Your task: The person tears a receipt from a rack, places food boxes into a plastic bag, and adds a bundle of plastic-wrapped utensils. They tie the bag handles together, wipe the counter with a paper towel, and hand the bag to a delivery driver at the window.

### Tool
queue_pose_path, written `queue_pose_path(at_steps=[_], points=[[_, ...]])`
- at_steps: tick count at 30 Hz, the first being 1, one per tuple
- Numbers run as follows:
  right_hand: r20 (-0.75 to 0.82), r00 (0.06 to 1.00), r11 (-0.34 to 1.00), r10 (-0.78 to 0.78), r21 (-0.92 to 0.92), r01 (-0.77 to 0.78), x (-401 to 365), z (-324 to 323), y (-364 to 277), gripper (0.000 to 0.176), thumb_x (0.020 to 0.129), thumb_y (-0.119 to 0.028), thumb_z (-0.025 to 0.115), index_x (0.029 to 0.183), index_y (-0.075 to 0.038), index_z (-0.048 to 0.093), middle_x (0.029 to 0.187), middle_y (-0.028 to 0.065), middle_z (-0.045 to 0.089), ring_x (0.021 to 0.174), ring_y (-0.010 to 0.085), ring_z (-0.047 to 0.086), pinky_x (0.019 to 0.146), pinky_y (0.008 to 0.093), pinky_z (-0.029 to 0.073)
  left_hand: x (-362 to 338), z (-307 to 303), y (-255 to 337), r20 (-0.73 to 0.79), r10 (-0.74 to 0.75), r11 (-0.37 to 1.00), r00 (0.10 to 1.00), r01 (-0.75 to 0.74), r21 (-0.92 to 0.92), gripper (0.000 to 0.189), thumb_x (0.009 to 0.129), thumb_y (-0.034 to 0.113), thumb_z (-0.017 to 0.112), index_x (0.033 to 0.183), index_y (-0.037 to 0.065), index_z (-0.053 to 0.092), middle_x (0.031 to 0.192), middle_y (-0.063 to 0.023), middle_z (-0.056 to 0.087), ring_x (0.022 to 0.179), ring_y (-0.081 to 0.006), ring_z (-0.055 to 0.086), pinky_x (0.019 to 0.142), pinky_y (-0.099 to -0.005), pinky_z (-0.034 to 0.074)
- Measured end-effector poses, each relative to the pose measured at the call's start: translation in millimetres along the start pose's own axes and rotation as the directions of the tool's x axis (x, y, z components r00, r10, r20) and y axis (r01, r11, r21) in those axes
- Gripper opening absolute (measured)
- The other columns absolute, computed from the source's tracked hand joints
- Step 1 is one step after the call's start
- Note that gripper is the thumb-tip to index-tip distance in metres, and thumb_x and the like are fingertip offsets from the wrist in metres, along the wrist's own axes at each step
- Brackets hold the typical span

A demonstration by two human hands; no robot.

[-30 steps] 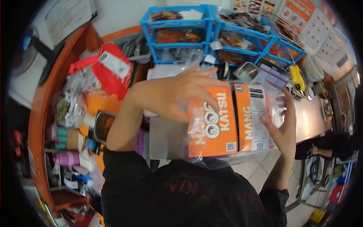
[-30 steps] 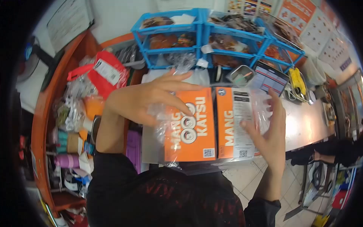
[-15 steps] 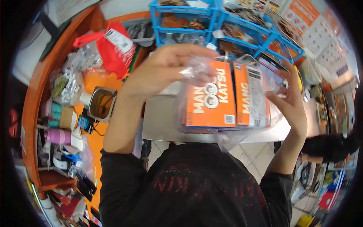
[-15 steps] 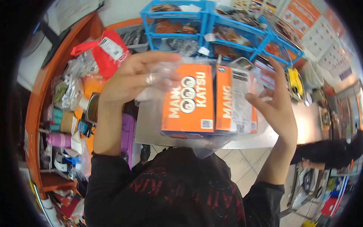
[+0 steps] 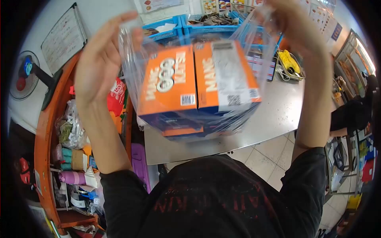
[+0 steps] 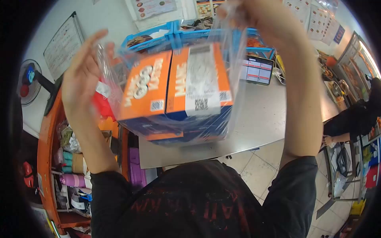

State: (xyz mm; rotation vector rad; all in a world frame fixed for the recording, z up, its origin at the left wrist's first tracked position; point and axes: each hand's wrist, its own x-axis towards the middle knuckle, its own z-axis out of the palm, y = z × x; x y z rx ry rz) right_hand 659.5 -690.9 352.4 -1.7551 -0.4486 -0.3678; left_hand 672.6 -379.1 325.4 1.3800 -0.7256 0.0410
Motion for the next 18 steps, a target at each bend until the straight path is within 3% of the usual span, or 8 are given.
queue_pose_path(at_steps=[2,4,6,8,9,10,14,18], points=[[-0.003,0.995,0.994,-0.104,-0.011,0.104,4.1,-4.8,-47.8,0.017,0.088,-0.021,0.053,0.091,-0.005,0.058,0.068,0.0033,0.061,0.052,0.0122,0.058,0.044,0.0196,0.046,14.9,1.1,28.7,-0.094,0.12,0.993,0.988,-0.12,0.006,0.04,0.094,0.023,0.037,0.121,-0.006,0.044,0.106,-0.0148,0.059,0.101,-0.0214,0.055,0.092,-0.0335,0.04],[0.004,0.987,0.983,-0.162,-0.091,0.161,2.6,-0.4,-65.0,0.016,0.088,-0.02,0.052,0.086,-0.006,0.059,0.064,0.0019,0.059,0.05,0.0094,0.055,0.044,0.0182,0.044,32.7,-0.4,53.2,0.233,0.043,0.999,0.972,-0.039,-0.019,0.041,0.095,0.022,0.034,0.122,-0.008,0.043,0.114,-0.0175,0.055,0.107,-0.0239,0.052,0.097,-0.0341,0.037],[-0.258,0.953,0.987,-0.158,-0.082,0.141,4.3,10.0,-68.5,0.018,0.089,-0.019,0.05,0.083,-0.006,0.06,0.062,0.0022,0.059,0.047,0.0119,0.054,0.043,0.0226,0.045,36.8,26.1,44.3,0.2,0.142,0.986,0.969,-0.156,0.053,0.037,0.094,0.024,0.04,0.116,-0.004,0.051,0.104,-0.0143,0.056,0.096,-0.0213,0.054,0.089,-0.0333,0.042],[-0.072,0.987,0.987,-0.141,-0.091,0.135,19.7,-49.1,-15.2,0.023,0.087,-0.027,0.053,0.096,-0.006,0.057,0.067,0.0012,0.057,0.052,0.0087,0.052,0.047,0.0215,0.043,37.4,33.0,30.0,0.183,0.244,0.956,0.952,-0.268,0.118,0.034,0.092,0.026,0.046,0.109,-0.001,0.058,0.094,-0.0111,0.056,0.085,-0.0186,0.055,0.081,-0.0327,0.047],[0.11,0.986,0.985,-0.124,-0.109,0.136,25.0,-69.4,11.1,0.036,0.086,-0.035,0.056,0.109,-0.007,0.054,0.071,0.0002,0.055,0.056,0.0054,0.051,0.051,0.0204,0.04,38.2,24.9,14.6,0.162,0.081,0.996,0.984,-0.088,0.035,0.038,0.094,0.025,0.04,0.115,-0.004,0.051,0.104,-0.0139,0.056,0.094,-0.0213,0.055,0.086,-0.0337,0.045],[0.066,0.997,0.991,-0.048,-0.121,0.056,15.1,-54.5,19.5,0.038,0.085,-0.037,0.056,0.109,-0.007,0.053,0.07,0.0007,0.056,0.054,0.0059,0.05,0.049,0.0205,0.04,40.3,19.2,-1.4,0.16,-0.078,0.995,0.984,0.087,-0.048,0.041,0.096,0.025,0.034,0.121,-0.006,0.045,0.114,-0.0167,0.055,0.104,-0.024,0.055,0.091,-0.0348,0.043],[-0.024,0.975,0.956,0.223,-0.193,-0.223,-14.2,-21.4,38.7,0.043,0.084,-0.036,0.058,0.115,-0.008,0.045,0.064,0.0022,0.057,0.048,0.008,0.049,0.047,0.0215,0.04,36.3,33.1,-47.0,0.22,-0.15,0.987,0.964,0.132,0.094,0.039,0.095,0.028,0.039,0.115,-0.003,0.049,0.108,-0.0137,0.058,0.099,-0.0211,0.058,0.084,-0.0346,0.048],[0.071,0.951,0.94,0.3,-0.188,-0.283,-23.7,-28.0,54.1,0.049,0.084,-0.029,0.06,0.118,0.001,0.041,0.068,0.0092,0.061,0.054,0.0124,0.056,0.05,0.0245,0.043,34.2,51.0,-78.5,0.228,-0.295,0.954,0.928,0.273,0.121,0.031,0.093,0.023,0.044,0.113,-0.001,0.048,0.103,-0.0105,0.057,0.096,-0.0177,0.058,0.084,-0.032,0.047]])
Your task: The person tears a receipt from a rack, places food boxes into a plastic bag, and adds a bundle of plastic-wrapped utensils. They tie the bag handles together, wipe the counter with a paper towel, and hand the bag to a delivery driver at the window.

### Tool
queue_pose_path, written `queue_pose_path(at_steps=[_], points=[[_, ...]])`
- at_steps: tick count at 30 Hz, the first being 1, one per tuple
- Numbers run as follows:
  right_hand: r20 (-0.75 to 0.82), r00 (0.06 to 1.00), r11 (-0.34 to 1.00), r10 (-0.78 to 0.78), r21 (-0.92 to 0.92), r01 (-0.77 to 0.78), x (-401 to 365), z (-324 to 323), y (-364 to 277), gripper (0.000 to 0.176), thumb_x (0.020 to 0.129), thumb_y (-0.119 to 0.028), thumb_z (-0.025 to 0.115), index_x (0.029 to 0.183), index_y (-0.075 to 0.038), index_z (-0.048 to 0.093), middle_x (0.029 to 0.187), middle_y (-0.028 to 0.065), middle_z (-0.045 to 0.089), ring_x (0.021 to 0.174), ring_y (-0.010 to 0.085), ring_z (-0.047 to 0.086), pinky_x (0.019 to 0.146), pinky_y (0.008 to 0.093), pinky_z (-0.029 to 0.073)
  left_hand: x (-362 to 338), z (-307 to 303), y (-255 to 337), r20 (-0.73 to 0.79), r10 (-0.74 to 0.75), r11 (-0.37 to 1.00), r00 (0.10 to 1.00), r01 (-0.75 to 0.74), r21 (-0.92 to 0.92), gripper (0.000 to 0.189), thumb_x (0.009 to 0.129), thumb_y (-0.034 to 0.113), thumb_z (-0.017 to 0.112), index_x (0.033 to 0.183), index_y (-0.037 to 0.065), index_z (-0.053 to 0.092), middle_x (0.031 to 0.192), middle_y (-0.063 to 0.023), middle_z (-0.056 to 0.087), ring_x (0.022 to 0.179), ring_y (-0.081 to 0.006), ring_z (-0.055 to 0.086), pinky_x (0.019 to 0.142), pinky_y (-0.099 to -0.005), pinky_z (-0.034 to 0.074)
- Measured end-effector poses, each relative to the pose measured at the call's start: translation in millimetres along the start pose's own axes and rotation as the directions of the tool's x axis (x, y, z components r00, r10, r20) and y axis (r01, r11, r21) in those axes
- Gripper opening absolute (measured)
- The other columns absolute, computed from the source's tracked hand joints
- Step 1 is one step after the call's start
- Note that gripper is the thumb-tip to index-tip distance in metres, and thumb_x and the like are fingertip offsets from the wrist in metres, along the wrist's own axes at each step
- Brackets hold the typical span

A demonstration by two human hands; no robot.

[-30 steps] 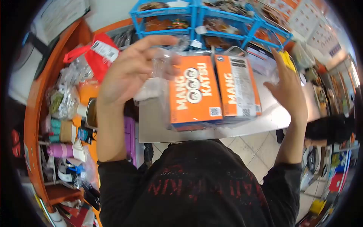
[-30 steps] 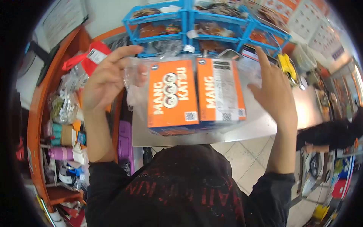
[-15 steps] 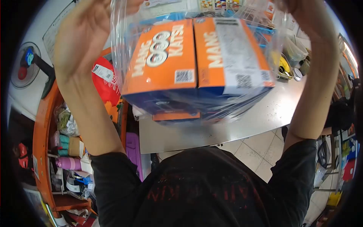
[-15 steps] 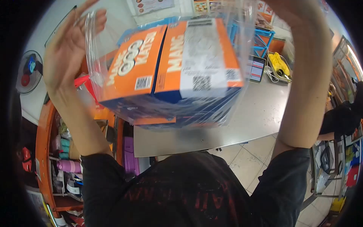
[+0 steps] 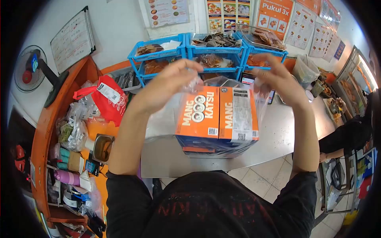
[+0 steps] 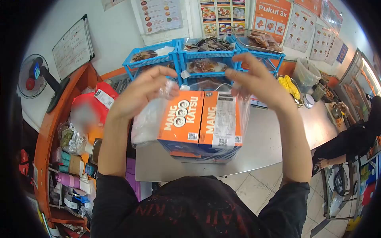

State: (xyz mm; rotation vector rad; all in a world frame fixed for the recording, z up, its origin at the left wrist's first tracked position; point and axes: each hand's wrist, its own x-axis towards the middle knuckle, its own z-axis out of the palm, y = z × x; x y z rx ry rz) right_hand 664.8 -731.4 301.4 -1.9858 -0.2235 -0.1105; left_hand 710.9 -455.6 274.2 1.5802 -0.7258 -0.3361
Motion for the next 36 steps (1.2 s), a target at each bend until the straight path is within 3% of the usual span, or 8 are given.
queue_pose_path(at_steps=[8,15,21,23,25,28,33,36], points=[[0.315,0.927,0.895,-0.204,-0.325,0.307,20.1,33.8,37.6,0.035,0.077,-0.008,0.055,0.108,0.001,0.04,0.068,0.0155,0.059,0.061,0.0237,0.06,0.055,0.0325,0.045,41.6,46.3,-36.4,0.133,-0.025,0.779,0.991,-0.064,0.624,0.04,0.081,0.002,0.047,0.119,-0.001,0.035,0.101,-0.017,0.055,0.102,-0.0239,0.055,0.085,-0.0327,0.043],[0.34,0.92,0.849,-0.194,-0.412,0.331,30.1,71.2,50.2,0.041,0.077,-0.013,0.059,0.107,-0.002,0.033,0.07,0.0223,0.058,0.067,0.0426,0.056,0.059,0.0489,0.042,50.3,38.1,-56.9,0.08,0.012,0.832,0.997,-0.054,0.552,0.039,0.068,0.0,0.062,0.098,-0.002,0.038,0.077,-0.0208,0.058,0.079,-0.034,0.061,0.063,-0.0388,0.047],[-0.005,0.941,0.29,-0.339,-0.952,0.099,-9.1,72.7,-1.2,0.049,0.078,-0.018,0.064,0.122,-0.003,0.047,0.066,0.0141,0.057,0.061,0.0302,0.057,0.054,0.0398,0.041,15.1,21.0,-36.2,-0.06,0.452,0.497,0.89,-0.195,0.846,0.024,0.069,0.015,0.068,0.082,0.002,0.052,0.056,-0.0142,0.056,0.055,-0.0278,0.06,0.052,-0.038,0.044],[-0.346,0.909,0.487,-0.231,-0.85,-0.2,-21.4,66.0,-35.8,0.053,0.078,-0.013,0.064,0.127,-0.003,0.046,0.067,0.0089,0.057,0.062,0.0221,0.056,0.058,0.0348,0.041,-5.3,-13.2,-26.0,-0.084,0.509,0.504,0.857,-0.217,0.836,0.023,0.071,0.02,0.068,0.079,0.003,0.054,0.056,-0.0141,0.056,0.053,-0.026,0.06,0.051,-0.0366,0.044],[-0.462,0.84,0.752,-0.286,-0.651,-0.102,-28.0,49.6,-39.6,0.057,0.075,-0.007,0.065,0.127,0.0,0.043,0.079,0.009,0.059,0.072,0.0177,0.057,0.066,0.0301,0.042,-24.5,-68.8,-26.6,-0.411,0.335,0.732,0.848,0.041,0.68,0.024,0.076,0.023,0.066,0.087,0.005,0.054,0.054,-0.01,0.056,0.052,-0.0193,0.058,0.051,-0.0329,0.044],[-0.429,0.765,0.8,-0.48,-0.571,0.182,-29.6,56.7,-18.5,0.035,0.093,-0.018,0.045,0.124,-0.003,0.046,0.08,0.0025,0.051,0.066,0.0067,0.044,0.057,0.0209,0.035,-30.1,-179.3,-148.9,-0.821,0.089,0.98,0.564,0.098,0.173,0.041,0.076,0.035,0.065,0.097,0.002,0.052,0.073,-0.012,0.062,0.067,-0.0234,0.06,0.062,-0.0348,0.045],[-0.344,0.911,0.855,-0.227,-0.519,0.017,-21.4,111.1,5.5,0.022,0.09,-0.011,0.05,0.108,0.001,0.053,0.072,0.0043,0.053,0.06,0.0078,0.051,0.054,0.0203,0.041,-16.3,-286.7,-305.2,-0.892,-0.047,0.634,0.449,0.704,0.32,0.041,0.076,0.027,0.062,0.102,-0.003,0.052,0.108,-0.0263,0.051,0.102,-0.0404,0.049,0.09,-0.0446,0.038],[-0.398,0.882,0.821,-0.254,-0.571,-0.021,-20.5,130.6,-10.8,0.017,0.087,-0.008,0.052,0.101,0.002,0.054,0.069,0.0038,0.053,0.059,0.0077,0.052,0.052,0.0198,0.04,18.5,-326.9,-320.5,-0.936,0.128,0.721,0.327,0.617,0.314,0.037,0.076,0.02,0.059,0.102,-0.004,0.051,0.108,-0.0273,0.05,0.101,-0.0417,0.049,0.089,-0.0465,0.038]])
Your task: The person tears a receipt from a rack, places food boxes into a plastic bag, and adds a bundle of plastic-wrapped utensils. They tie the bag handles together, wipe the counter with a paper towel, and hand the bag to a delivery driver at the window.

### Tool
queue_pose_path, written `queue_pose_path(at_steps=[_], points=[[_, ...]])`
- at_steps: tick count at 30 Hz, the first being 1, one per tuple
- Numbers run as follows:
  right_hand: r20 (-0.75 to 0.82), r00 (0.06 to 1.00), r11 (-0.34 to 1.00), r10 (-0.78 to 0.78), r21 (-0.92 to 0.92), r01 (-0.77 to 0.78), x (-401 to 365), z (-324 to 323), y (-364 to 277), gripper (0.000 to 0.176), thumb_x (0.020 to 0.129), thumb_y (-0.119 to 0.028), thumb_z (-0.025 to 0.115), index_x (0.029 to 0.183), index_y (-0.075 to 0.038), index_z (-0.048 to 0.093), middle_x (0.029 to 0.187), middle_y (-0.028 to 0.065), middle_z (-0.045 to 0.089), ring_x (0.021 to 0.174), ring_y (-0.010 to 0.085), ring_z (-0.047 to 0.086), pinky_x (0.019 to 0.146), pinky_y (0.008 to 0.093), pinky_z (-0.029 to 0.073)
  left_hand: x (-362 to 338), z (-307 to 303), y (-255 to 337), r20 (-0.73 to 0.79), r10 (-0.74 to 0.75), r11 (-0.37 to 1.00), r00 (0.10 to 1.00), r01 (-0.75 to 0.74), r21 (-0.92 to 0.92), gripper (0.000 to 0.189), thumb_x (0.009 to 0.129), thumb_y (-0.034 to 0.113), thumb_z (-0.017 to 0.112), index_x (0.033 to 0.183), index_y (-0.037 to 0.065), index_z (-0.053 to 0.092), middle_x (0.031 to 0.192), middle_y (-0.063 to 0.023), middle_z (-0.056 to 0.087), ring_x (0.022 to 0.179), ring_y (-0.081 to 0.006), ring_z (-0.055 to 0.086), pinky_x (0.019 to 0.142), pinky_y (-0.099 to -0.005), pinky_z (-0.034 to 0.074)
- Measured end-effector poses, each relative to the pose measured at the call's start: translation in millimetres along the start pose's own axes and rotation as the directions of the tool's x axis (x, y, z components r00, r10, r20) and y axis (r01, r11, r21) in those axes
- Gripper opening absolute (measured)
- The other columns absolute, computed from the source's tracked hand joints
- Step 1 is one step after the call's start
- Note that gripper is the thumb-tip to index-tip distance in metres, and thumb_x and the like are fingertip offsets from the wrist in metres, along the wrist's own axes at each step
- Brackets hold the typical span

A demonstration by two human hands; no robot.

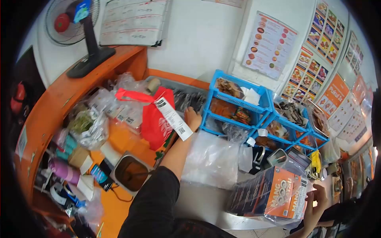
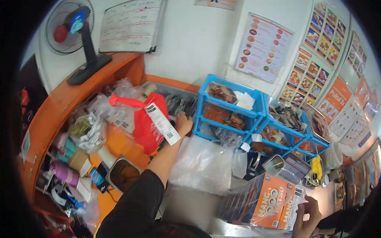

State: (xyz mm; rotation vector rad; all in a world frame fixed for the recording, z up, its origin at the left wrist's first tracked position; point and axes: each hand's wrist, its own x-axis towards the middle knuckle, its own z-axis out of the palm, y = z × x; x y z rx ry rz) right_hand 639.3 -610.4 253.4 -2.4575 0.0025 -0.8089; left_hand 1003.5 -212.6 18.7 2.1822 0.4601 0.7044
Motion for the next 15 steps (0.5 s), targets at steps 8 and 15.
queue_pose_path(at_steps=[8,15], points=[[-0.201,0.976,0.923,0.089,-0.351,-0.157,-28.0,-37.8,-4.6,0.016,0.089,-0.013,0.055,0.094,0.001,0.062,0.065,0.0037,0.057,0.054,0.0082,0.048,0.048,0.0227,0.038,130.1,51.7,-100.0,0.035,0.034,0.771,0.999,-0.048,0.635,0.041,0.077,0.025,0.057,0.107,-0.003,0.056,0.12,-0.0244,0.049,0.115,-0.0376,0.045,0.097,-0.0414,0.035],[-0.219,0.972,0.783,0.081,-0.59,-0.198,-25.0,-34.1,11.3,0.017,0.089,-0.016,0.056,0.088,0.0,0.063,0.06,0.0049,0.055,0.048,0.0109,0.043,0.044,0.0264,0.036,158.9,38.4,-109.5,0.271,-0.488,0.798,0.83,0.298,0.523,0.035,0.076,0.018,0.059,0.108,0.006,0.062,0.13,-0.0174,0.046,0.12,-0.0344,0.044,0.099,-0.0411,0.036]])
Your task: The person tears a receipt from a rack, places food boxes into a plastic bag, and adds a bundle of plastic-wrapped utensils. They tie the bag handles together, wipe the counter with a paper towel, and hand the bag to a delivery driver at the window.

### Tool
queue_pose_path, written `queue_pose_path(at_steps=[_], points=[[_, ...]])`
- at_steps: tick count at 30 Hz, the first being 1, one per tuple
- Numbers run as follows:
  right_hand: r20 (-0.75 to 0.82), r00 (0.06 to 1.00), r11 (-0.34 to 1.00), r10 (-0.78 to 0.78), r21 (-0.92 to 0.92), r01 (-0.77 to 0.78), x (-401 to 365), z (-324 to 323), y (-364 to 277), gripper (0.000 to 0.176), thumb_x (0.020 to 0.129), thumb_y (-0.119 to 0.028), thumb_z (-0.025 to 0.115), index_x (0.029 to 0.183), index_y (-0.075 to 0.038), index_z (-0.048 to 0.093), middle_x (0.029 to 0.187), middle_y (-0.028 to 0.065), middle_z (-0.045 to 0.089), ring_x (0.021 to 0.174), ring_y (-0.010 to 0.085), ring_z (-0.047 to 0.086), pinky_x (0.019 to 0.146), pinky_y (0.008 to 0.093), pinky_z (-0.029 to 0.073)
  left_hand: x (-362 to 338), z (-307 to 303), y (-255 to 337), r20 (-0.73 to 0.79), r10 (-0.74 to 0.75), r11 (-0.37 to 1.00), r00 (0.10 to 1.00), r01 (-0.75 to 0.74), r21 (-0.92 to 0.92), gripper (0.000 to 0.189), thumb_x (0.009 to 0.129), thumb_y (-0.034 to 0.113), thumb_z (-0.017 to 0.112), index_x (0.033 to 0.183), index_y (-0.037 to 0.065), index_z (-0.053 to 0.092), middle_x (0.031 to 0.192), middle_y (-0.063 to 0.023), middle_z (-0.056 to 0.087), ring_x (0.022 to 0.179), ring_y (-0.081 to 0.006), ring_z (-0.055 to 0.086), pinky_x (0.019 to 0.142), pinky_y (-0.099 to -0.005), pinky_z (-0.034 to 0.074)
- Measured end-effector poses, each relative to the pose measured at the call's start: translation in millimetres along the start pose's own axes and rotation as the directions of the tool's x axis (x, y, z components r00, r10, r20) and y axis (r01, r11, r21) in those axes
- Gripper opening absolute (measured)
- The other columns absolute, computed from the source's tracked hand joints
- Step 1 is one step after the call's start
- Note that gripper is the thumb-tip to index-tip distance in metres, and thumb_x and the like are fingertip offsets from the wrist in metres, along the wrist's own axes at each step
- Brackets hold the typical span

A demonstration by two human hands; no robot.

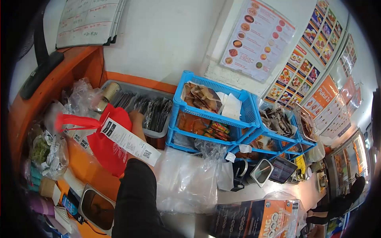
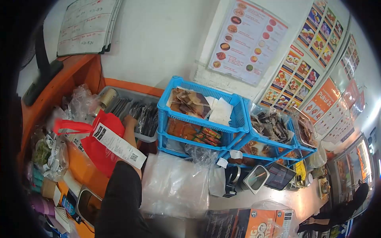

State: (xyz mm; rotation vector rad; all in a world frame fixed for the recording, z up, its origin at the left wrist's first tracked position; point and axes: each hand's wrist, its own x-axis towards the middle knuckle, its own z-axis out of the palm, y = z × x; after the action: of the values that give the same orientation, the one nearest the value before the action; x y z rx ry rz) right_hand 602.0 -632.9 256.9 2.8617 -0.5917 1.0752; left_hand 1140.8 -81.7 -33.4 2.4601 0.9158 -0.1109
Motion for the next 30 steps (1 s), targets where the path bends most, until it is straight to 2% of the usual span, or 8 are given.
queue_pose_path(at_steps=[10,13,18,19,21,22,25,30], points=[[0.065,0.998,1.0,-0.007,0.01,0.006,2.2,17.0,0.6,0.016,0.088,-0.014,0.056,0.088,0.001,0.061,0.067,0.0054,0.056,0.054,0.0102,0.047,0.048,0.0253,0.038,28.4,17.9,-7.7,0.029,0.012,0.999,0.999,-0.013,0.047,0.037,0.079,0.018,0.053,0.112,0.002,0.057,0.119,-0.0201,0.054,0.113,-0.0348,0.051,0.093,-0.0409,0.042],[0.019,0.999,0.994,0.05,0.099,-0.051,-2.0,6.8,2.4,0.015,0.088,-0.013,0.057,0.089,0.002,0.061,0.068,0.0045,0.057,0.054,0.0101,0.046,0.049,0.0253,0.038,23.6,12.8,-0.8,-0.172,-0.022,0.959,0.985,-0.028,-0.283,0.046,0.077,0.017,0.056,0.119,-0.001,0.048,0.113,-0.0231,0.057,0.105,-0.036,0.056,0.088,-0.041,0.045],[-0.109,0.986,0.829,0.124,0.557,-0.043,6.3,-2.5,-44.9,0.021,0.085,-0.019,0.059,0.088,0.001,0.064,0.07,0.0093,0.062,0.056,0.0155,0.054,0.051,0.03,0.042,-101.1,-55.2,67.9,-0.608,0.14,0.594,0.781,-0.558,-0.58,0.05,0.075,-0.001,0.051,0.122,-0.009,0.035,0.104,-0.0312,0.055,0.1,-0.0457,0.052,0.087,-0.0445,0.041],[-0.048,0.997,0.777,0.062,0.629,-0.018,4.3,5.6,-30.7,0.017,0.086,-0.012,0.054,0.094,0.002,0.058,0.074,0.0075,0.058,0.063,0.0121,0.052,0.054,0.0245,0.041,-113.2,-48.8,76.7,-0.785,0.189,0.432,0.59,-0.768,-0.473,0.053,0.079,0.003,0.051,0.126,-0.01,0.031,0.111,-0.0322,0.051,0.106,-0.0449,0.049,0.091,-0.0431,0.038],[0.012,1.0,0.67,-0.003,0.743,-0.007,-2.8,19.8,-35.7,0.018,0.085,-0.007,0.051,0.101,0.003,0.051,0.08,0.006,0.053,0.072,0.0096,0.051,0.06,0.0199,0.04,-187.3,-66.5,96.8,-0.852,0.251,0.232,0.459,-0.883,-0.407,0.044,0.087,0.011,0.05,0.125,-0.005,0.035,0.099,-0.0194,0.057,0.087,-0.0287,0.057,0.081,-0.0371,0.042],[0.014,1.0,0.619,-0.004,0.785,-0.008,-0.2,19.0,-67.1,0.021,0.085,-0.008,0.052,0.103,0.003,0.05,0.083,0.0062,0.053,0.075,0.0106,0.051,0.064,0.0208,0.041,-222.9,-66.8,97.3,-0.73,0.317,0.085,0.605,-0.785,-0.613,0.046,0.088,0.012,0.051,0.128,-0.002,0.033,0.089,-0.0111,0.057,0.07,-0.0172,0.054,0.066,-0.0299,0.044],[0.091,0.957,0.489,-0.277,0.87,0.059,-0.9,16.0,-107.2,0.07,0.067,-0.008,0.07,0.127,0.003,0.036,0.116,0.0158,0.05,0.1,0.0226,0.052,0.079,0.0318,0.043,-357.8,-87.6,77.9,-0.57,0.536,-0.216,0.623,-0.551,-0.806,0.038,0.088,0.008,0.05,0.123,0.001,0.036,0.09,-0.004,0.051,0.067,-0.0065,0.044,0.058,-0.0214,0.038],[-0.028,0.948,0.13,-0.318,0.989,0.073,-16.6,28.2,-149.1,0.119,0.057,-0.03,0.085,0.139,-0.002,0.004,0.138,0.0228,0.024,0.123,0.0328,0.034,0.097,0.0425,0.033,-483.4,-80.3,-5.7,-0.362,0.769,-0.008,0.527,-0.558,-0.83,0.047,0.083,0.002,0.051,0.126,-0.008,0.033,0.117,-0.0141,0.052,0.109,-0.0211,0.049,0.092,-0.033,0.038]])
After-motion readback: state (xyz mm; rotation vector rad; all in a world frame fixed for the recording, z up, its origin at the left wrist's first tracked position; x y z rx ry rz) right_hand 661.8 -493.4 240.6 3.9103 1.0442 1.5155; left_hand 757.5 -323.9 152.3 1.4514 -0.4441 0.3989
